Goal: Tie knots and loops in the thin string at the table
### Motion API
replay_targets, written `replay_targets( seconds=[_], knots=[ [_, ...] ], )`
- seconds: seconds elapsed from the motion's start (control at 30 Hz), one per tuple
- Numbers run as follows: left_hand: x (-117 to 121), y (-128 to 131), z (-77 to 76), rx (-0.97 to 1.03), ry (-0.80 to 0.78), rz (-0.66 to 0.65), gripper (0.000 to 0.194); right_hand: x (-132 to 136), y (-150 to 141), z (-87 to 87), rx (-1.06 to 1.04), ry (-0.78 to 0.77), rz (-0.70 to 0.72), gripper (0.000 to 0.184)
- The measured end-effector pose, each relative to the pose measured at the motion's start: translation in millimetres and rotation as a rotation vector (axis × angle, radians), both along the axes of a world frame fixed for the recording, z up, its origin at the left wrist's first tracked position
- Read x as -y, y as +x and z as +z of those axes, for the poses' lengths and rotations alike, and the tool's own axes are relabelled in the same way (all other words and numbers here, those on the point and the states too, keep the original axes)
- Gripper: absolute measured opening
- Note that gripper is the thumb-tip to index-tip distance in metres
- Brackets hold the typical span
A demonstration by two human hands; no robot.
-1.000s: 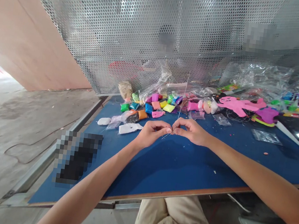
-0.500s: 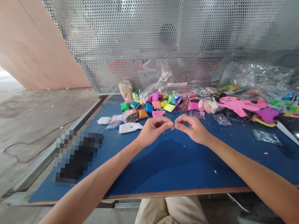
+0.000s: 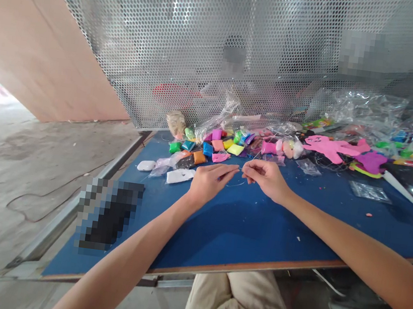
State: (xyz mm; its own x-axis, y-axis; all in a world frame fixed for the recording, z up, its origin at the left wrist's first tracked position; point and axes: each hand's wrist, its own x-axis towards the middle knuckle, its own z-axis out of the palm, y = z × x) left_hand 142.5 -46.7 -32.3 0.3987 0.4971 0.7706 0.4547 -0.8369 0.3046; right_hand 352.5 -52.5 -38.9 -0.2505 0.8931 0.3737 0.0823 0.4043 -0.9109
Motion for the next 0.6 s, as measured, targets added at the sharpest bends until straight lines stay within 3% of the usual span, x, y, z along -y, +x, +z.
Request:
replay_targets(
  seconds=[0.6],
  knots=[
    [-3.7, -5.5, 1.1, -0.218, 0.231, 0.082, 0.023, 11.4, -9.8, -0.2, -0.062, 0.030, -0.034, 0.037]
  ],
)
